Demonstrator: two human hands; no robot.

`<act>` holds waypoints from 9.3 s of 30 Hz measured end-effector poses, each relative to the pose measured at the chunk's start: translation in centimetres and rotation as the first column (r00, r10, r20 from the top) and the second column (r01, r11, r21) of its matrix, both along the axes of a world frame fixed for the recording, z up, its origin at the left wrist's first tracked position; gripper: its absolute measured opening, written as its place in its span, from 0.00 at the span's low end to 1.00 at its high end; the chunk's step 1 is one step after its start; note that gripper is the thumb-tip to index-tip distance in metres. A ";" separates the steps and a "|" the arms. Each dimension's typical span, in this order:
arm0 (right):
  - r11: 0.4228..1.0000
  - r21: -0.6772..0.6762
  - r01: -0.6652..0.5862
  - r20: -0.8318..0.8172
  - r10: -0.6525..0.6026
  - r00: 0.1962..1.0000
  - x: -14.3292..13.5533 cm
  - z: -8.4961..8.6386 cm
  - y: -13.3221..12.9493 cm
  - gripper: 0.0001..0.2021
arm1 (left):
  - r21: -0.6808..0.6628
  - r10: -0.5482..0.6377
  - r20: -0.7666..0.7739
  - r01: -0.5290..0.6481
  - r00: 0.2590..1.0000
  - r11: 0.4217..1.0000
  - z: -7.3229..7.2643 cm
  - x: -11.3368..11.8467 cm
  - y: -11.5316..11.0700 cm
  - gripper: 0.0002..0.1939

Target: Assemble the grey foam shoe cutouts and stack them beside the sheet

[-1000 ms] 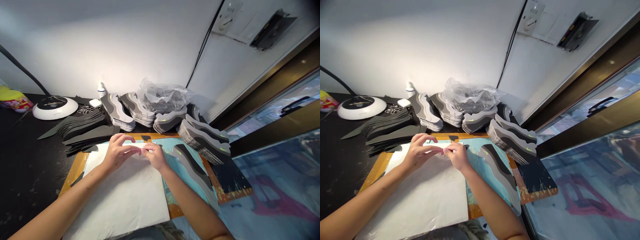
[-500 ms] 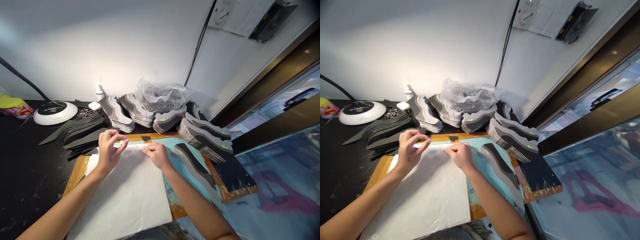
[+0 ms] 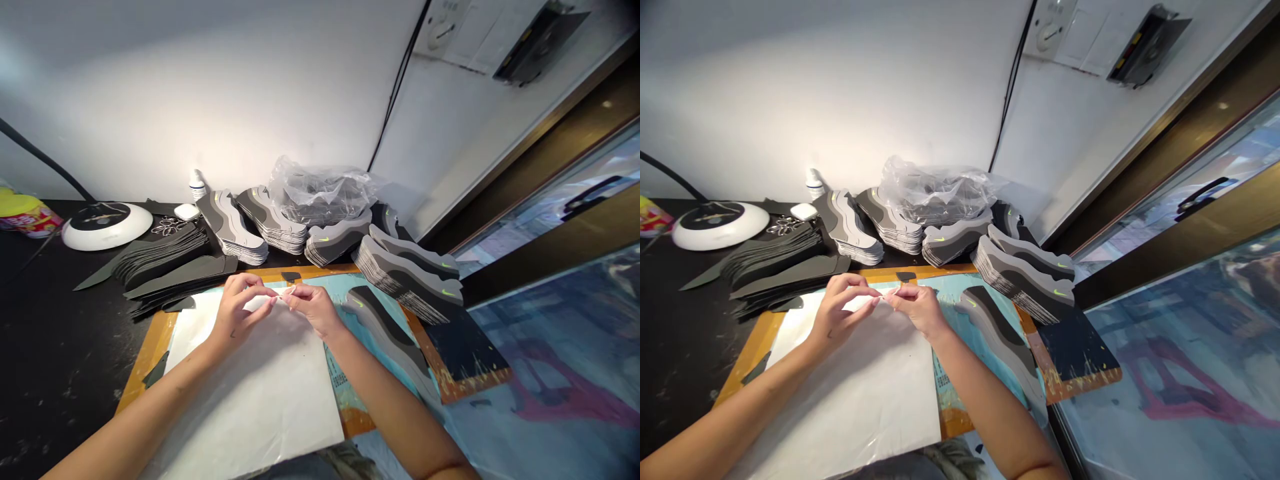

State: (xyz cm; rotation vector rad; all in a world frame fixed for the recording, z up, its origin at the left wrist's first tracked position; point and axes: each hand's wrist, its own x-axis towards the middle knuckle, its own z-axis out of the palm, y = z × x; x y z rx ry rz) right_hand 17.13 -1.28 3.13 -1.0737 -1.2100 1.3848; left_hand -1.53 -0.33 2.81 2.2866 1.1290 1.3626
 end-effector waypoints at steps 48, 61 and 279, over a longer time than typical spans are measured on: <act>0.875 0.450 0.177 0.384 -0.368 0.847 -1.8 -1.2 -0.9 0.05 | -0.494 0.142 0.420 0.095 0.896 0.864 0.0 2.0 -1.3 0.06; 0.916 0.343 0.210 0.308 -0.320 0.896 -1.9 -1.2 -0.8 0.07 | 0.324 0.235 -0.114 -0.188 0.965 0.927 0.0 1.5 -0.9 0.06; 0.974 0.082 0.211 0.010 -0.213 0.977 -1.1 -1.3 0.1 0.12 | -0.701 0.054 0.651 0.572 0.757 0.426 -0.7 0.3 0.8 0.18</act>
